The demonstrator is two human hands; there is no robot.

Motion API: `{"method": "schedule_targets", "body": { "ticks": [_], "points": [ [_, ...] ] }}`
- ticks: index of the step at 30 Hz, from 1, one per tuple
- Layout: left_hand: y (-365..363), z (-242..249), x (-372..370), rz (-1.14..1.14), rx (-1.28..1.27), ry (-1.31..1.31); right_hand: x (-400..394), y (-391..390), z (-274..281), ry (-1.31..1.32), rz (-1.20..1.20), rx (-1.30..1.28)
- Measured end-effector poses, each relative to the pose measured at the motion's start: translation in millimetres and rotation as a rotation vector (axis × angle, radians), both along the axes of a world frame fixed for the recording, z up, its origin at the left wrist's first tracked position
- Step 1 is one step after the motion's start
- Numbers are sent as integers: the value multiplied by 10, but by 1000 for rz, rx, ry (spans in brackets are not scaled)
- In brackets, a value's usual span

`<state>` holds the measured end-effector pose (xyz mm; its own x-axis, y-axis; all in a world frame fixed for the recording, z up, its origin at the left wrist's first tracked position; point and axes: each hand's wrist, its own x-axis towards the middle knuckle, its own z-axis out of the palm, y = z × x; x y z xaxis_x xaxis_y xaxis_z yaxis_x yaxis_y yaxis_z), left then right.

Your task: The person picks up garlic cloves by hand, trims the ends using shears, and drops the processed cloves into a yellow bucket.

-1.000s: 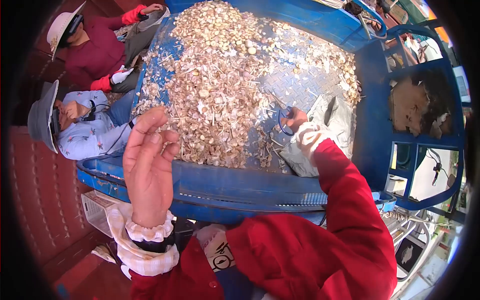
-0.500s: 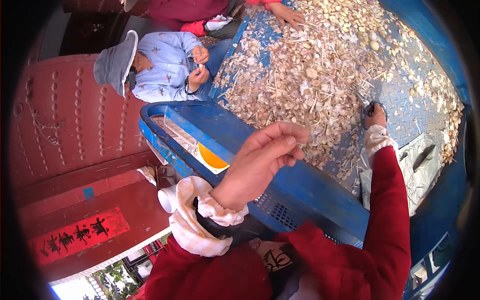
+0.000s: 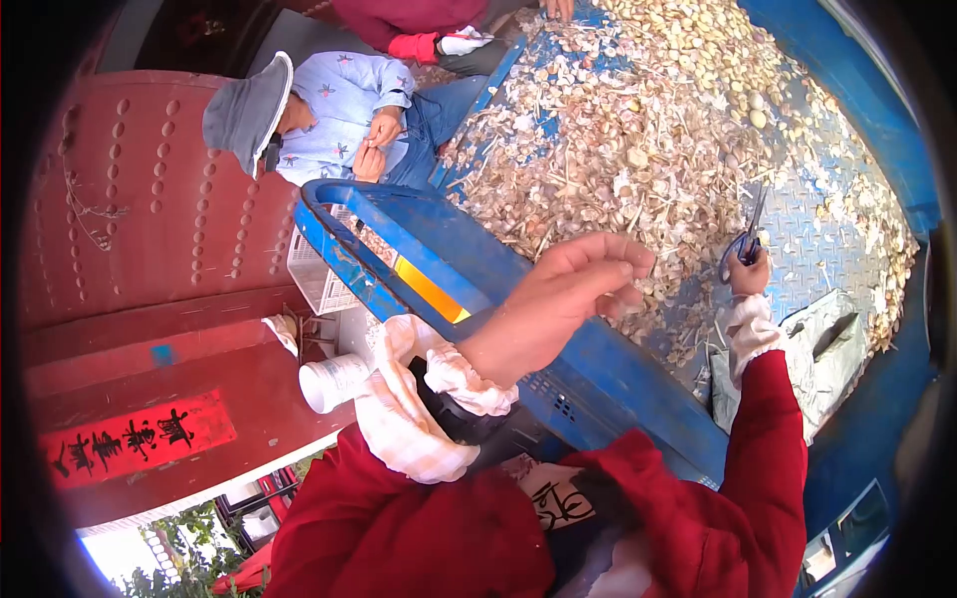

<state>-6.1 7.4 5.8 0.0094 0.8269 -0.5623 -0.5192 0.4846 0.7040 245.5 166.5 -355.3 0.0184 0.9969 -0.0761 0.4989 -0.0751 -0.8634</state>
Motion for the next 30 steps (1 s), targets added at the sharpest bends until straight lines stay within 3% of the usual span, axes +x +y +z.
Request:
{"method": "schedule_targets", "body": {
  "ticks": [1,3,4,6,10,13,17,18,20,23,27,30],
  "points": [
    [3,-24,45,-45,45,190,-85,-40,203,238,91,-52],
    [-21,-106,75,-189,195,632,-448,-305,1349,561,172,-307],
    [-35,-72,107,-218,228,592,-591,-433,1835,758,239,-374],
    [-60,8,157,-328,358,1104,-792,-613,2560,880,389,-369],
    [-28,-26,236,-169,534,864,-1041,-855,3336,1004,417,-383],
    [-42,-28,196,-31,538,645,-1077,-1001,3468,985,388,-312],
    [-60,31,143,-86,472,341,-827,-991,3617,979,491,-330],
    [-60,34,147,-93,489,337,-696,-951,3610,876,445,-328],
    [-81,52,138,14,389,82,-434,-925,3621,407,483,-50],
    [-64,82,110,52,360,18,-236,-1135,3830,-79,649,113],
    [-46,31,124,88,348,-12,-210,-1224,3761,-116,633,296],
    [-46,30,148,47,378,77,-222,-1241,3769,-145,610,274]
  ]
}}
